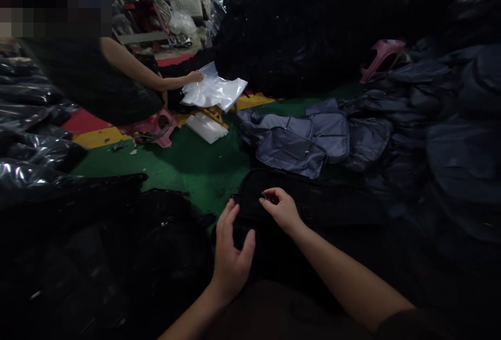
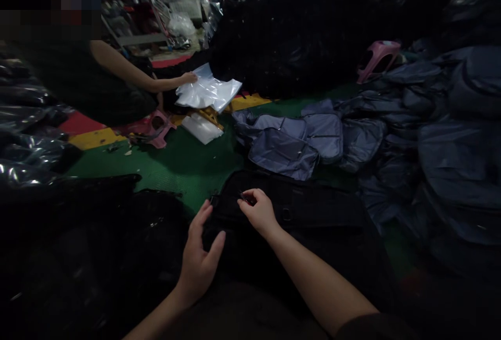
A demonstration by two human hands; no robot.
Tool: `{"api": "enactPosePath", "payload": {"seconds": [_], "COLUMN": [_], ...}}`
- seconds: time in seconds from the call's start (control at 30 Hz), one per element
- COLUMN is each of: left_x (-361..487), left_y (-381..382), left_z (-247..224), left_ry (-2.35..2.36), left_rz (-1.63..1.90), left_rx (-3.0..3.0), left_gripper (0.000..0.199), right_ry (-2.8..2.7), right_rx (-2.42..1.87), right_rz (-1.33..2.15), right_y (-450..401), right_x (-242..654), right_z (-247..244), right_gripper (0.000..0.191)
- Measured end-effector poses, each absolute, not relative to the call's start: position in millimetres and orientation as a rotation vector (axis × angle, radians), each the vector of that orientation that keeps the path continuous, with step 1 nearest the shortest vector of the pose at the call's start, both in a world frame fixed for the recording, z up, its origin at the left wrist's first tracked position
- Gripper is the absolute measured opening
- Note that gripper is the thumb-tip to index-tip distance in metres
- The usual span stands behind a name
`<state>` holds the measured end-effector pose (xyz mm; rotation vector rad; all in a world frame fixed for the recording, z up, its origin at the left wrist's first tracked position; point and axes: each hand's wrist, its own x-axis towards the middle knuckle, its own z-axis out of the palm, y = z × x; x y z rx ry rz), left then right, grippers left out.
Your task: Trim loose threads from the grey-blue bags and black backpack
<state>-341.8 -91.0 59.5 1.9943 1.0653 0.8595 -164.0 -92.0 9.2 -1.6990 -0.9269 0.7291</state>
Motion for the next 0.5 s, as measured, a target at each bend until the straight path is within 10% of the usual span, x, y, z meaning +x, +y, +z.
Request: {"api": "enactPosePath", "payload": {"seconds": [0.5], "left_x": [-321.5], "left_y": [-86.6], "left_z": [45.8], "left_ry": [0.912], "left_rz": [0.673], "left_rx": [2.476], "left_gripper": [0.032], "right_ry": [-0.853], "right_rx": [-1.666], "right_rz": [0.787], "right_y": [-90.4], "right_x": [-163.5], "right_z": [5.9], "right_gripper": [0.025]}}
